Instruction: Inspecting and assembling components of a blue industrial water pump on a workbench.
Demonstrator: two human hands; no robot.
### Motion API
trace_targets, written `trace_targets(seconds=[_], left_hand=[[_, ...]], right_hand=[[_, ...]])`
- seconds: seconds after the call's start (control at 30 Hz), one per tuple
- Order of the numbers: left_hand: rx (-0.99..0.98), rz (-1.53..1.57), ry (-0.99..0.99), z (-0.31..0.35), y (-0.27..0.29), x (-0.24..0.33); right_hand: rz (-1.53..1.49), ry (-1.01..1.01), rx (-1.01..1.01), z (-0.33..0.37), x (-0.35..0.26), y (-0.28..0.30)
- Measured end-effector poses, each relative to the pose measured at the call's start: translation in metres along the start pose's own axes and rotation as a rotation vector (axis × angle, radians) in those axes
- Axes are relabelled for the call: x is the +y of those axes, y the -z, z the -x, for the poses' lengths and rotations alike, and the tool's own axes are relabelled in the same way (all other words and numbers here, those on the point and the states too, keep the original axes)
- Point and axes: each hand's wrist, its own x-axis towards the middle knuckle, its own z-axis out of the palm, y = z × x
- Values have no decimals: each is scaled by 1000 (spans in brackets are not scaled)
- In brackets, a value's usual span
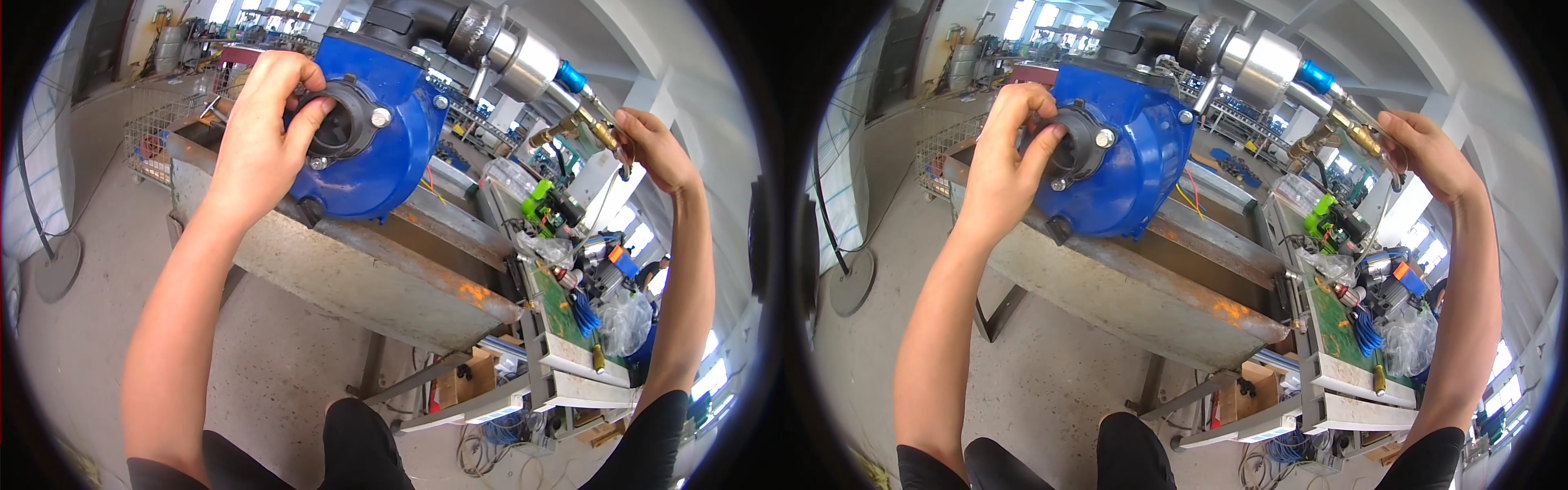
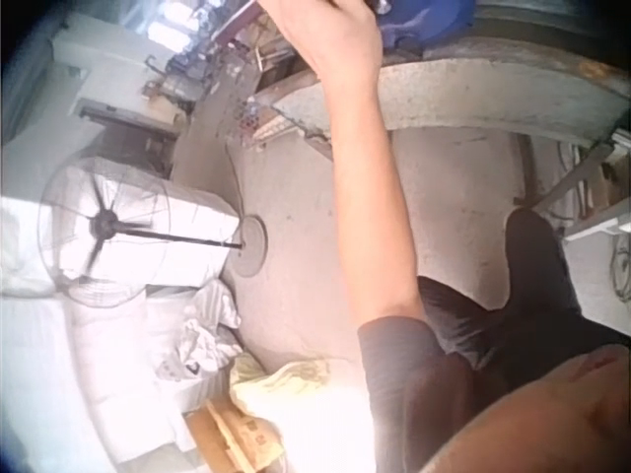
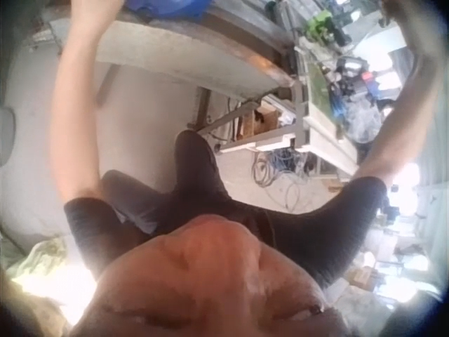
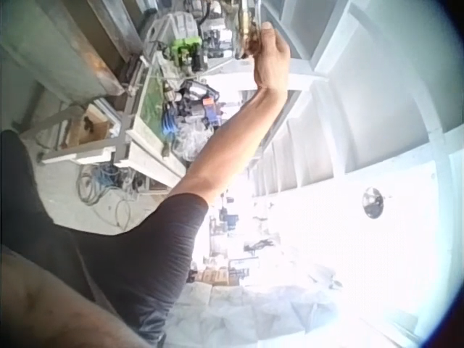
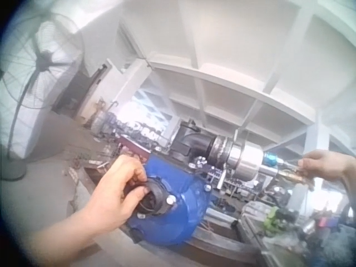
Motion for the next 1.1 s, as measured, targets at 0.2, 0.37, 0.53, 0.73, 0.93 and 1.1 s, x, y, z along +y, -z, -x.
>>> trace_targets(seconds=[0.2, 0.37, 0.53, 0.73, 0.93, 1.1], left_hand=[[-2, -21, -37, 0, 2, -2], [-4, 11, -47, -2, 3, -5], [-39, 33, -36, -1, 7, -6], [-65, -69, -65, 0, 6, -6], [-57, -31, -18, -2, 2, 5], [-80, -97, -42, -2, 3, 6]], right_hand=[[454, 39, 82, -4, -57, -11], [416, 49, 53, -9, -60, -7], [136, 227, 35, -7, -14, 12], [-91, 186, 222, 1, 43, 5], [22, 374, 346, 13, 53, -38], [76, 481, 627, -1, 44, -66]])
